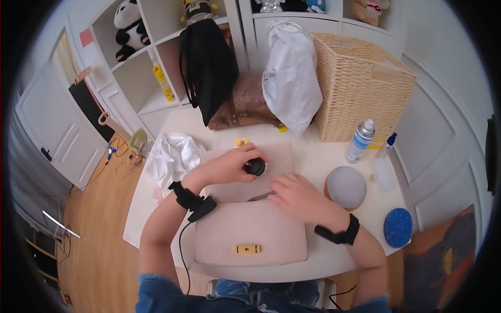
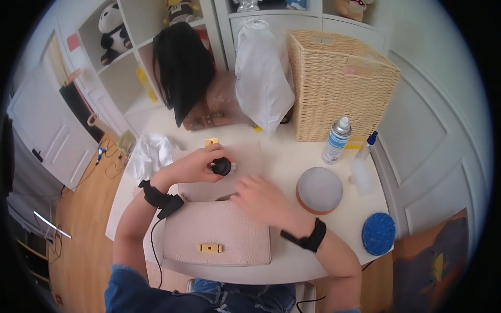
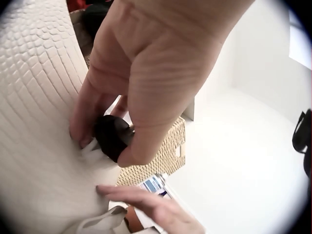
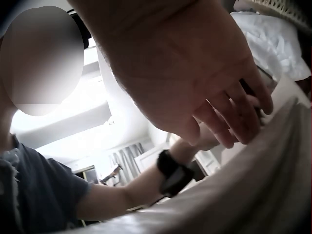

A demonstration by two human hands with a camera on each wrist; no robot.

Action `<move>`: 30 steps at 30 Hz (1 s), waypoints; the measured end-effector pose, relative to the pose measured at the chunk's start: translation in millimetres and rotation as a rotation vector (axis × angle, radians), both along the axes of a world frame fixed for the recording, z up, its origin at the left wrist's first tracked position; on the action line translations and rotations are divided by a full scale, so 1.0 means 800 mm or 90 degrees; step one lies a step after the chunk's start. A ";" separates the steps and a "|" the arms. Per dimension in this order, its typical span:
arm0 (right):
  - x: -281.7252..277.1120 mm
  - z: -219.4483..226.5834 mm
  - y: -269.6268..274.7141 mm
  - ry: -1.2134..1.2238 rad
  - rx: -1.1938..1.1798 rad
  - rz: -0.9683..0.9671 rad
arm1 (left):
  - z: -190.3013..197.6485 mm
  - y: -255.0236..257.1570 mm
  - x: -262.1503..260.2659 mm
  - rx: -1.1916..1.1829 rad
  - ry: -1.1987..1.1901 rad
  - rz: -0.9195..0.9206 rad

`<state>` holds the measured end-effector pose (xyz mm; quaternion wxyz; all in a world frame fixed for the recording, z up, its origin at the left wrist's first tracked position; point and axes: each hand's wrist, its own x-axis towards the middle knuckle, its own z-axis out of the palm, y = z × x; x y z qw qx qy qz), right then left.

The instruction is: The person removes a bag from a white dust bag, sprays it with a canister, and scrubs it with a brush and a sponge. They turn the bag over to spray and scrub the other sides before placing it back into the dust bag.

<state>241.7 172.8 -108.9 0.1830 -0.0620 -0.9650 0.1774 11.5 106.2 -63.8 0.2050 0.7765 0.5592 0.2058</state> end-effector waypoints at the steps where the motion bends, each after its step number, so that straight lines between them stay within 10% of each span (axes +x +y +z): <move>1: 0.000 -0.016 0.017 0.008 0.001 -0.006 | 0.001 0.002 -0.002 0.001 0.008 -0.006; 6: -0.001 -0.048 0.035 0.111 -0.151 0.059 | -0.001 0.012 0.007 0.012 -0.018 -0.045; 14: -0.008 -0.037 0.002 0.089 -0.028 -0.099 | -0.007 0.038 0.027 0.219 0.343 -0.089; 18: -0.010 -0.041 0.003 0.127 -0.019 -0.106 | -0.002 0.042 0.014 0.197 0.265 0.036; 24: -0.007 -0.040 0.002 0.061 0.148 -0.085 | -0.019 0.042 0.040 -0.085 -0.002 -0.146; 30: -0.005 -0.040 -0.004 0.086 0.188 -0.119 | -0.002 0.052 0.028 0.095 0.136 0.025</move>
